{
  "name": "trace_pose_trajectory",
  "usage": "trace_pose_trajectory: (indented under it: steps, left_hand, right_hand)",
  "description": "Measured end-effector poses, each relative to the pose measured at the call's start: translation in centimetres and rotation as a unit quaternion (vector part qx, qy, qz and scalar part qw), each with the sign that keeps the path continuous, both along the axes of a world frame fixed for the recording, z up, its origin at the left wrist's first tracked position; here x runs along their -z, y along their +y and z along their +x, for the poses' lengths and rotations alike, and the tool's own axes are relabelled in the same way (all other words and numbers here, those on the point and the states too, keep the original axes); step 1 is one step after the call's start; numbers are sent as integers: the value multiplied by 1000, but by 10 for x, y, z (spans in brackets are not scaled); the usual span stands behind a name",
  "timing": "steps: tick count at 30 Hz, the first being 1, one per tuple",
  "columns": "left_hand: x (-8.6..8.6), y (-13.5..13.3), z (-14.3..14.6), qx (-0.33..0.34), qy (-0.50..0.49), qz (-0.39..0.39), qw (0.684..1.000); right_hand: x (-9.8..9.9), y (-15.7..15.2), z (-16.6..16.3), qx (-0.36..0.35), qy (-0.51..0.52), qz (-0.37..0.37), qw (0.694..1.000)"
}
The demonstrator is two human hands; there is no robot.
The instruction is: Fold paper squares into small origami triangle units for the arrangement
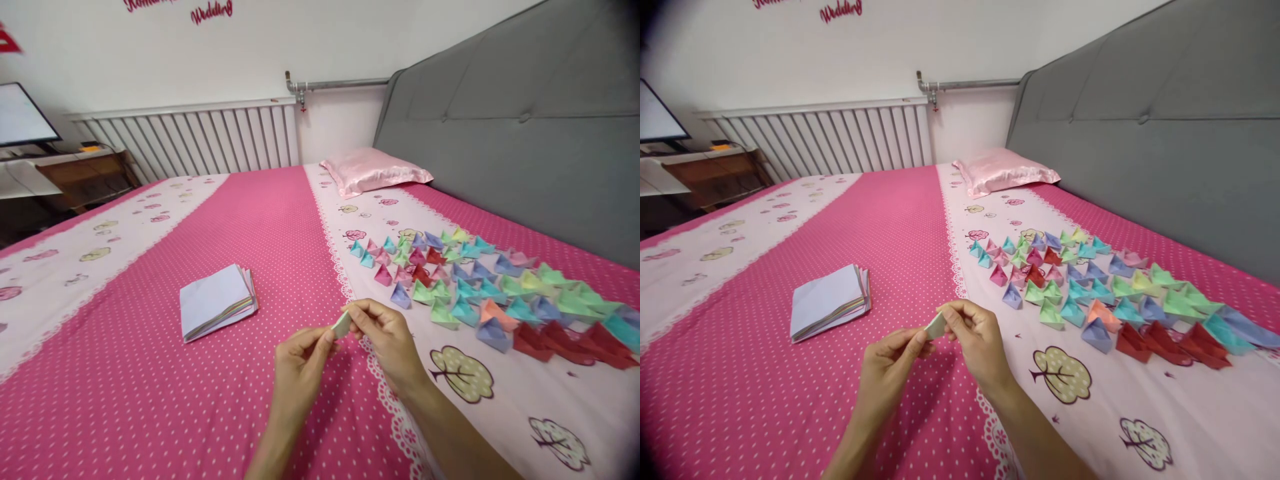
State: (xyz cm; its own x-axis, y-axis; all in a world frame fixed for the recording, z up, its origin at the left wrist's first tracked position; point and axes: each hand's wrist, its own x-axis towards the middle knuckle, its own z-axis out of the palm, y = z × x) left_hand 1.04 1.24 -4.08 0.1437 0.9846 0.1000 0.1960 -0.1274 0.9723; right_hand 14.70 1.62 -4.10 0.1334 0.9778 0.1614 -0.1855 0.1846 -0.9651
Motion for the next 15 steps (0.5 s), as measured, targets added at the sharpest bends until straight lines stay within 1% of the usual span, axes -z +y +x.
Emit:
trace_pose_trajectory:
  steps: [4, 7, 11, 15]
  left_hand:
    - [-4, 1, 2, 31, -71, -65, 995]
    - [-5, 2, 2, 26, -111, -103, 988]
    - [-4, 3, 3, 22, -138, -129, 982]
    - [-5, 4, 4, 32, -184, -137, 973]
  right_hand:
    - [-1, 0, 0, -14, -15, 17, 1000]
    - [-1, -1, 0, -23, -19, 19, 999]
    - [-2, -2, -1, -33, -20, 15, 999]
    - [-4, -3, -2, -55, -7, 14, 998]
